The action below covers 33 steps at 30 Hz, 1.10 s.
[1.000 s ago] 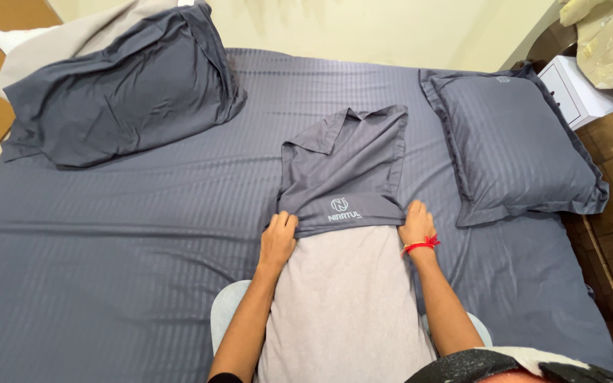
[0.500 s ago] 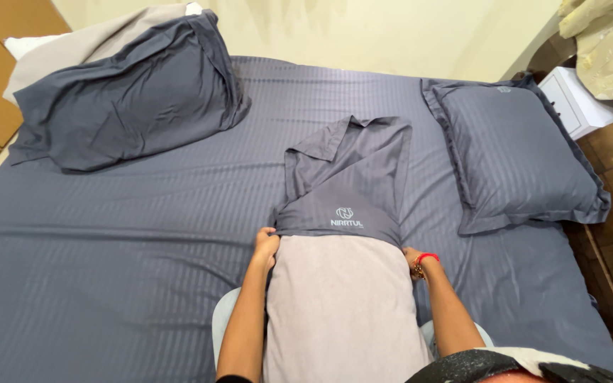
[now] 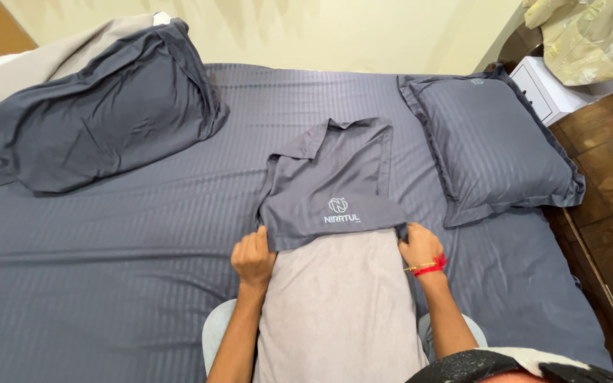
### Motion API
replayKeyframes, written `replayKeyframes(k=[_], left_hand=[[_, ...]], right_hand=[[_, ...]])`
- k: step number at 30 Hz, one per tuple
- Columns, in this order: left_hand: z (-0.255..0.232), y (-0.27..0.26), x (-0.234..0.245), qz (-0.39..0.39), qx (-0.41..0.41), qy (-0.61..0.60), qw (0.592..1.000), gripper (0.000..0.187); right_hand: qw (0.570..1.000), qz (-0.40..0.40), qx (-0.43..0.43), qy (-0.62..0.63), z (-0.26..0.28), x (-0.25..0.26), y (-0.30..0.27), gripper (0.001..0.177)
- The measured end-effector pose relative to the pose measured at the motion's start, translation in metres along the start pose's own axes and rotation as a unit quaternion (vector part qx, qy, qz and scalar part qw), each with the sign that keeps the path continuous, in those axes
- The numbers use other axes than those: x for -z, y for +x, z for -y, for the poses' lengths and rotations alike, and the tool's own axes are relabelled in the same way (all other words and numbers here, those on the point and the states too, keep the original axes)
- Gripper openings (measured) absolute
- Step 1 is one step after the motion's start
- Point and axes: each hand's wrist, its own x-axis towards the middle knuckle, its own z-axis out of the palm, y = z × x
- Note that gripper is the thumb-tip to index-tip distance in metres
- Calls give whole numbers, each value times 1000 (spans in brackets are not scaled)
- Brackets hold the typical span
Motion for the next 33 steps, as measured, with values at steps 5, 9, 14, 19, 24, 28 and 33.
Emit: replayKeyframes(k=[5,9,14,19,24,28,33], left_hand=[[-3,18,6,-45,-92,24,994,39],[4,-5,-33,136,-106,-137,975,34],[6,-30,-17,135,-112,-268,947,34],[5,-13,-17,186,-81,-235,951,23],[6,-15,-25,195,-61,-205,957,19],[9,-20,-22,211,-42,-188,958,17],[11,-23,-11,203,-15,-205,957,15]], right_hand=[[964,-191,149,105,22,36,-7,59],[961,-100,215,142,38,5,2,51],[944,-73,203,250,15,-36,11,23],[918,237,25,318,9,-3,-2,20],[928,246,122,253,7,15,-4,35],[967,183,89,155,-20,-22,9,28],[920,324,85,202,-67,-64,11,29]])
